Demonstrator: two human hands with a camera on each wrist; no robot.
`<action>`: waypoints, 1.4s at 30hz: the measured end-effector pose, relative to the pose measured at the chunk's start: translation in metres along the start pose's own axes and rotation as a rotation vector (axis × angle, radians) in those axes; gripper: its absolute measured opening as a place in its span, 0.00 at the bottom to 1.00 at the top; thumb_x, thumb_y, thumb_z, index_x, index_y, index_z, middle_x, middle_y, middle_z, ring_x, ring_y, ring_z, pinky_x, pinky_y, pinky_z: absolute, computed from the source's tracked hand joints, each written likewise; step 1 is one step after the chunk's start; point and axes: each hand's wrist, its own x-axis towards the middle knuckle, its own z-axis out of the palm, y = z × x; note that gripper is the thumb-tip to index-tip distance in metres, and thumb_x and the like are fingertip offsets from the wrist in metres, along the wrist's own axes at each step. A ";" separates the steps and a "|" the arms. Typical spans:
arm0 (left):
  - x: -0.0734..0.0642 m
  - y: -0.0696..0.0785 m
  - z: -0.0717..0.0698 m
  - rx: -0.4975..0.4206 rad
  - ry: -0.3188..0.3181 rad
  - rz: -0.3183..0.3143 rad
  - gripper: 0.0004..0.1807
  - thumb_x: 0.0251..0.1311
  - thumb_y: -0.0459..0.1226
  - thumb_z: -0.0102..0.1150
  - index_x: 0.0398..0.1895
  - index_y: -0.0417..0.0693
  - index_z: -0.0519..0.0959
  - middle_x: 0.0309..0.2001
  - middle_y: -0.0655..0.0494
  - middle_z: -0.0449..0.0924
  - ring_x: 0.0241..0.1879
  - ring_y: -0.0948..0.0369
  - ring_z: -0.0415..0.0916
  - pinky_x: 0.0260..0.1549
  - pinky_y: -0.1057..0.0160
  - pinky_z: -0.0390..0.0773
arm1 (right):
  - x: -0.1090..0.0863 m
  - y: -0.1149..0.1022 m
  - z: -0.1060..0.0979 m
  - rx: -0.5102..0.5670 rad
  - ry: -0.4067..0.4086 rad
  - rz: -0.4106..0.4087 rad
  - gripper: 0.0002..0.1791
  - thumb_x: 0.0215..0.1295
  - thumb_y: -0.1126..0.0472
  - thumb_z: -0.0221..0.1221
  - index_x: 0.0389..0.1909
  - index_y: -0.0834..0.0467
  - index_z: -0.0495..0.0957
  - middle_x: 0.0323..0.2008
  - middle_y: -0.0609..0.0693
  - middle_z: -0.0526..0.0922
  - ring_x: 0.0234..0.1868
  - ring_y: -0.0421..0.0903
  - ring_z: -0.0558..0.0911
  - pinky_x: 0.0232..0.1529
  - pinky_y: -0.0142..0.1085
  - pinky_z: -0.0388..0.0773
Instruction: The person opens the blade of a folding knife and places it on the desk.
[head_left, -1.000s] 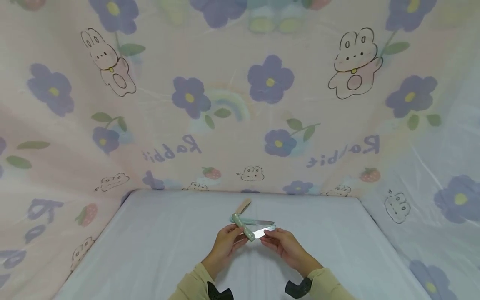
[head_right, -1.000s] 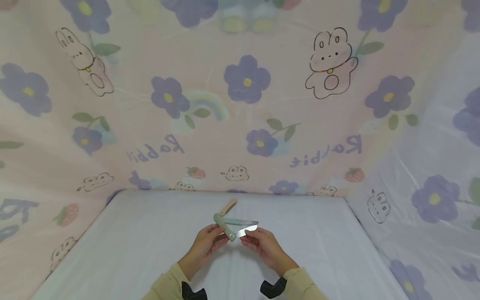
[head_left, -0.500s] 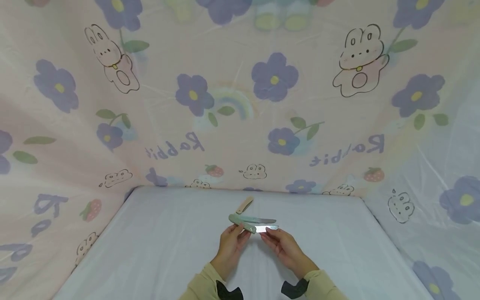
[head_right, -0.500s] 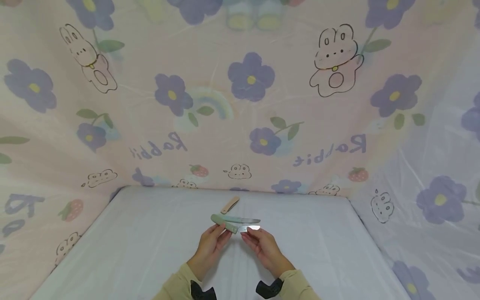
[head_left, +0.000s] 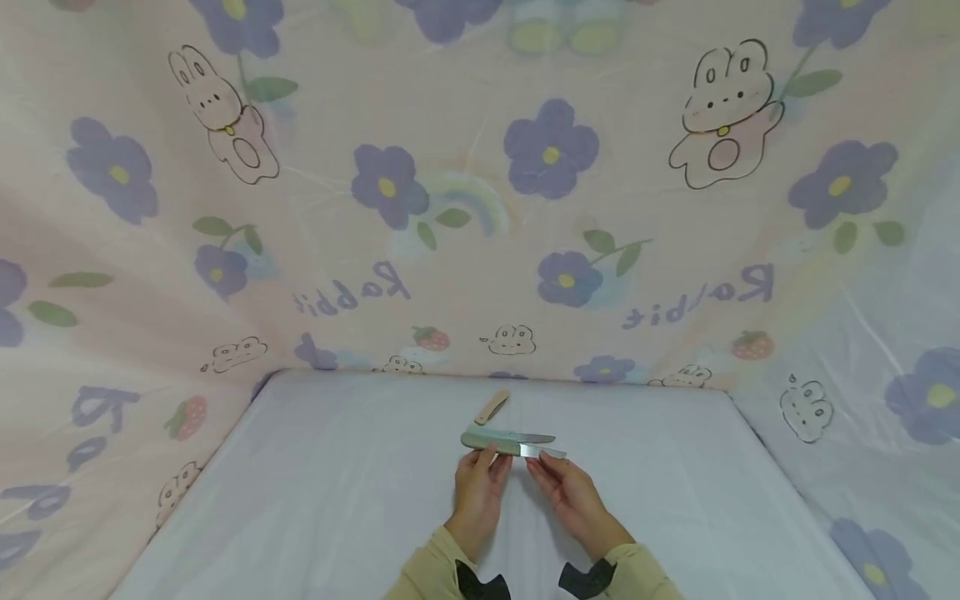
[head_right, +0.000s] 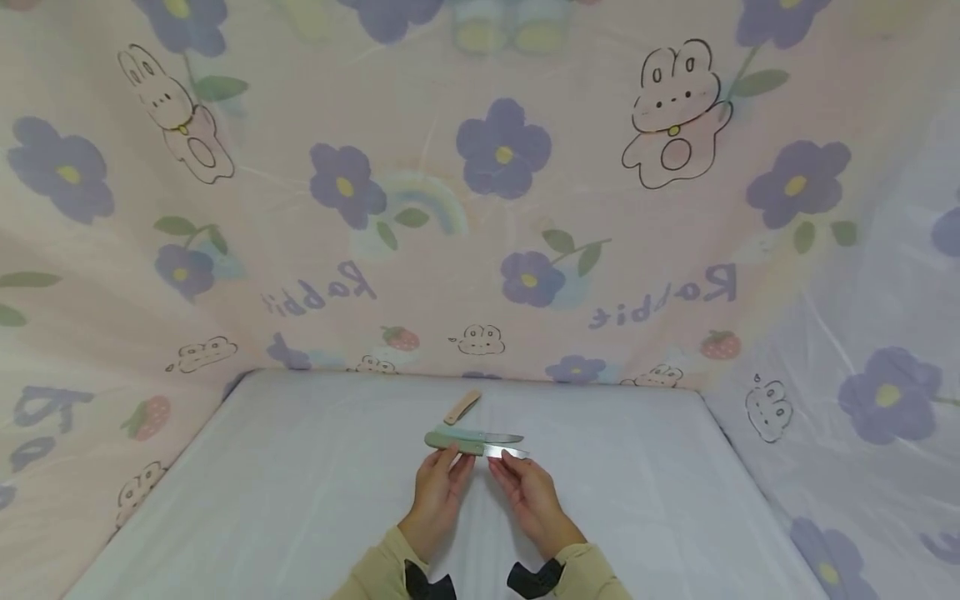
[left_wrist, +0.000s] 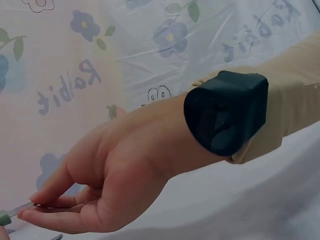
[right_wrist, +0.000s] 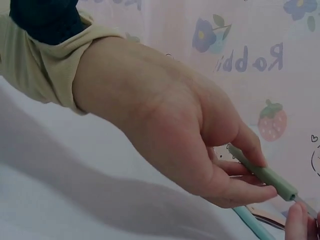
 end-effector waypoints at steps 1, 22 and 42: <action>0.000 -0.001 0.000 -0.008 0.005 0.001 0.21 0.67 0.30 0.48 0.55 0.25 0.54 0.51 0.35 0.64 0.46 0.52 0.74 0.52 0.58 0.72 | -0.001 0.001 0.001 0.000 -0.001 -0.001 0.04 0.65 0.74 0.49 0.38 0.69 0.65 0.38 0.61 0.80 0.42 0.49 0.82 0.52 0.39 0.73; 0.017 0.008 -0.020 0.283 0.076 -0.095 0.20 0.65 0.29 0.50 0.53 0.19 0.63 0.41 0.34 0.75 0.42 0.50 0.78 0.47 0.53 0.75 | 0.004 0.007 -0.003 -0.174 0.097 0.048 0.23 0.70 0.68 0.47 0.60 0.78 0.57 0.41 0.63 0.80 0.45 0.50 0.81 0.53 0.40 0.72; 0.033 0.015 -0.019 0.413 0.100 -0.226 0.14 0.62 0.27 0.53 0.46 0.22 0.69 0.39 0.33 0.77 0.36 0.51 0.81 0.39 0.58 0.80 | 0.028 0.007 -0.010 -0.344 0.209 0.042 0.19 0.70 0.68 0.47 0.55 0.78 0.64 0.38 0.63 0.81 0.42 0.52 0.83 0.45 0.39 0.78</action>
